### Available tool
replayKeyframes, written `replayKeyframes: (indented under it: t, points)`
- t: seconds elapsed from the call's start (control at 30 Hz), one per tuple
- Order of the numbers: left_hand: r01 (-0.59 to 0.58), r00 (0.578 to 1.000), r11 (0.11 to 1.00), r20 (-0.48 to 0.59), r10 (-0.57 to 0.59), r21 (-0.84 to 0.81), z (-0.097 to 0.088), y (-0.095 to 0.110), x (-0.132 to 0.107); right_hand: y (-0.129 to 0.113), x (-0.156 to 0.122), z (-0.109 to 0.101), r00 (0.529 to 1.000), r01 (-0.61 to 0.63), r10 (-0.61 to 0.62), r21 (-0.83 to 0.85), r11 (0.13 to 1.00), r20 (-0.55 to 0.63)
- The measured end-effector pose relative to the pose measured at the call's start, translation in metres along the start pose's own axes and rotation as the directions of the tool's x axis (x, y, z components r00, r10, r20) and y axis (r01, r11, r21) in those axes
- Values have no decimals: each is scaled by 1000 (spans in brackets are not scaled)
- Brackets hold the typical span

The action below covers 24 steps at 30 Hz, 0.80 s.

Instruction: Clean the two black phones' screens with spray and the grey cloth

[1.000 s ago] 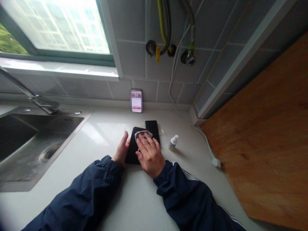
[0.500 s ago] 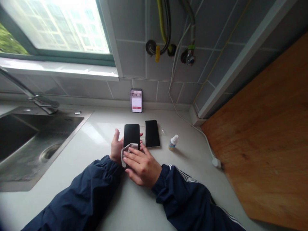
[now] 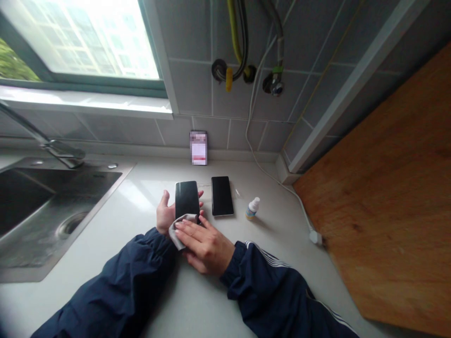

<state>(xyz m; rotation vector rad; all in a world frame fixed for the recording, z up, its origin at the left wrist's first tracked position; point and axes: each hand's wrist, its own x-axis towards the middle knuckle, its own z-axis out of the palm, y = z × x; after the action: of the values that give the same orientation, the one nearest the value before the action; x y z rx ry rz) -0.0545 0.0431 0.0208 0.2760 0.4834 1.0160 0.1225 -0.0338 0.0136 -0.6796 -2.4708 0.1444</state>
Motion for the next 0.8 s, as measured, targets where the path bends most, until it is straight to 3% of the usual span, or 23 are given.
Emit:
replayKeyframes:
  t: [0.13,0.3,0.43,0.63,0.8]
  points:
    - [15,999,1000,-37,-15,8,0,-1,2,-3,1,2,992,-69,75,-62,996,97]
    - [58,998,995,-34,-56,77,11,-9,-3,-5,2,4,981,-160,172,-121,980,92]
    - [21,999,989,-45,-15,148,21,-18,-6,-2,1,6,969,-223,238,-176,959,67]
    - [78,997,986,11,-80,148,29,-30,-4,7,-1,0,944,-331,324,-226,916,-71]
    - [62,993,980,91,-80,192,30,-38,-7,16,-2,-10,886,-451,406,-206,868,-225]
